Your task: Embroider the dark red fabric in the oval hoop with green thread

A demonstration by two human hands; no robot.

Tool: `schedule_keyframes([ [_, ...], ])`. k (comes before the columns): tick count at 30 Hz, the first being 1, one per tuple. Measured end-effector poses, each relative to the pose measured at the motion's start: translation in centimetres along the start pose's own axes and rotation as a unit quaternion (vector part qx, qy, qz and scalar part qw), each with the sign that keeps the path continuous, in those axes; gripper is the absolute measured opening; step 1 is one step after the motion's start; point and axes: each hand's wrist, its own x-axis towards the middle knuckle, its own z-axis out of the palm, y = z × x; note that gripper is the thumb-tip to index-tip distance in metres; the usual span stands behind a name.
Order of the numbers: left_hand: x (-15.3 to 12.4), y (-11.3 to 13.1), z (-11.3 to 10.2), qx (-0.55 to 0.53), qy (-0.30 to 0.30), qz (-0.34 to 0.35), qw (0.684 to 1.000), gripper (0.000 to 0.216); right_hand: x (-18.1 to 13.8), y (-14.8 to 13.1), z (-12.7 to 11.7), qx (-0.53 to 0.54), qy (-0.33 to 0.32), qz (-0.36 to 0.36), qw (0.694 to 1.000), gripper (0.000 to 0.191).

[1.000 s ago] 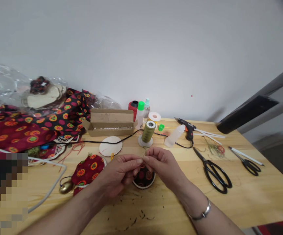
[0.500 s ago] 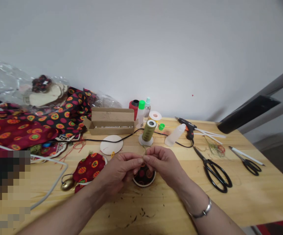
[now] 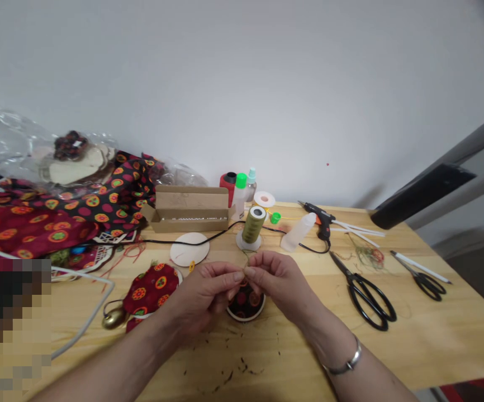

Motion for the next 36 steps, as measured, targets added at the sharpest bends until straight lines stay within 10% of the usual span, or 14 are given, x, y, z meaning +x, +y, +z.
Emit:
schedule_keyframes([
  [12, -0.2, 0.2, 0.2, 0.056, 0.038, 0.007, 0.998, 0.017, 0.1, 0.3, -0.3, -0.02, -0.019, 0.0, 1.0, 0.019],
  [24, -0.1, 0.7, 0.5, 0.054, 0.093, 0.023, 0.994, 0.018, -0.2, -0.1, -2.2, -0.33, 0.032, -0.185, 0.925, 0.01],
  [36, 0.2, 0.1, 0.1, 0.009, 0.101, 0.03, 0.994, 0.017, -1.0, 0.5, -0.5, -0.316, 0.097, -0.185, 0.925, 0.016],
])
